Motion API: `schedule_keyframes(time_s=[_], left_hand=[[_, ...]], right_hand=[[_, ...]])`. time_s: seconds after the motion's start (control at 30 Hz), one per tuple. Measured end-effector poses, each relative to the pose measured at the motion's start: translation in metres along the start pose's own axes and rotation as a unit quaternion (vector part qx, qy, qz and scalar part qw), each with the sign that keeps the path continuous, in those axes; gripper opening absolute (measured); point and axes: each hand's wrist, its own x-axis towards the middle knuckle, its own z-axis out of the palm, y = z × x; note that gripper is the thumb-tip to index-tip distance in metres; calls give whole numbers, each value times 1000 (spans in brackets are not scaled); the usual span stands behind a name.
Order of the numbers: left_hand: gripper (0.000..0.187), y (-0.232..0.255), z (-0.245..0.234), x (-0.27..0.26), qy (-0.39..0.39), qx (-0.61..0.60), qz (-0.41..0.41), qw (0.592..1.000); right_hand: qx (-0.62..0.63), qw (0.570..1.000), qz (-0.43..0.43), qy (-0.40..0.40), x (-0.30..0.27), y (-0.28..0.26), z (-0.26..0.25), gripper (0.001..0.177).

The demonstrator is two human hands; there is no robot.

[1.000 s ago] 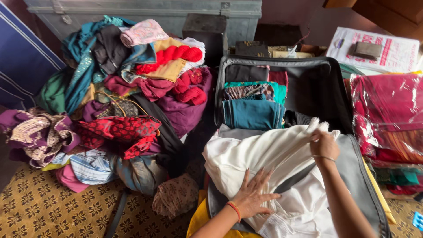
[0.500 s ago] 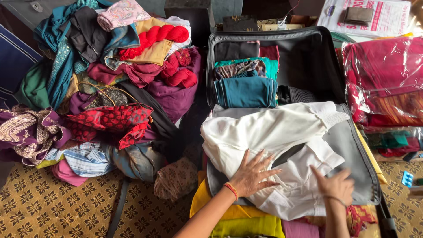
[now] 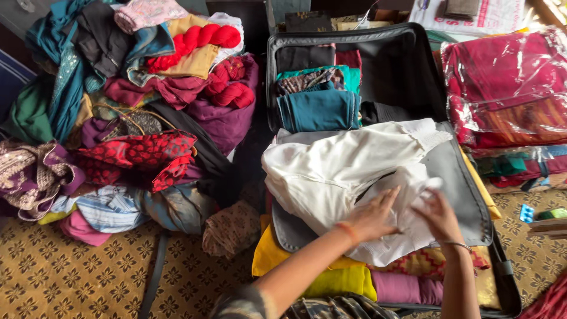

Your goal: The person folds various garments and places them into an open suitcase. Items handled include a teal garment, a white top, a teal patterned dress, a white shirt, a pink patterned top, and a purple sari. The person folds each item by hand and arranges them inside the suitcase.

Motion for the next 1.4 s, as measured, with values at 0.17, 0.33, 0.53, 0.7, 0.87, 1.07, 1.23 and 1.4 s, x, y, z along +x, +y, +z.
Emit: schedule_keyframes(time_s=[0.17, 0.33, 0.53, 0.7, 0.87, 1.07, 1.23, 1.4], left_hand=[[79, 2, 30, 34, -136, 127, -116, 976], [28, -42, 45, 41, -9, -137, -143, 980], [35, -63, -13, 38, 2, -735, -168, 657], [25, 3, -41, 42, -103, -744, -79, 655], [11, 59, -18, 32, -120, -330, 113, 929], [18, 37, -49, 6, 50, -285, 113, 950], [65, -11, -125, -49, 175, -62, 30, 982], [90, -8, -136, -106, 155, 111, 148, 970]], right_hand=[[-184, 972, 142, -21, -36, 15, -11, 87], [142, 966, 214, 20, -59, 34, -35, 64], [273, 886, 371, 56, -61, 14, -61, 42], [436, 854, 285, -4, -45, 5, -27, 41], [629, 748, 212, -25, -46, 28, -7, 40], [602, 784, 150, -7, -63, 66, -12, 39], [695, 714, 87, -21, -82, 42, -55, 33], [831, 549, 63, -65, -85, -77, -80, 27]])
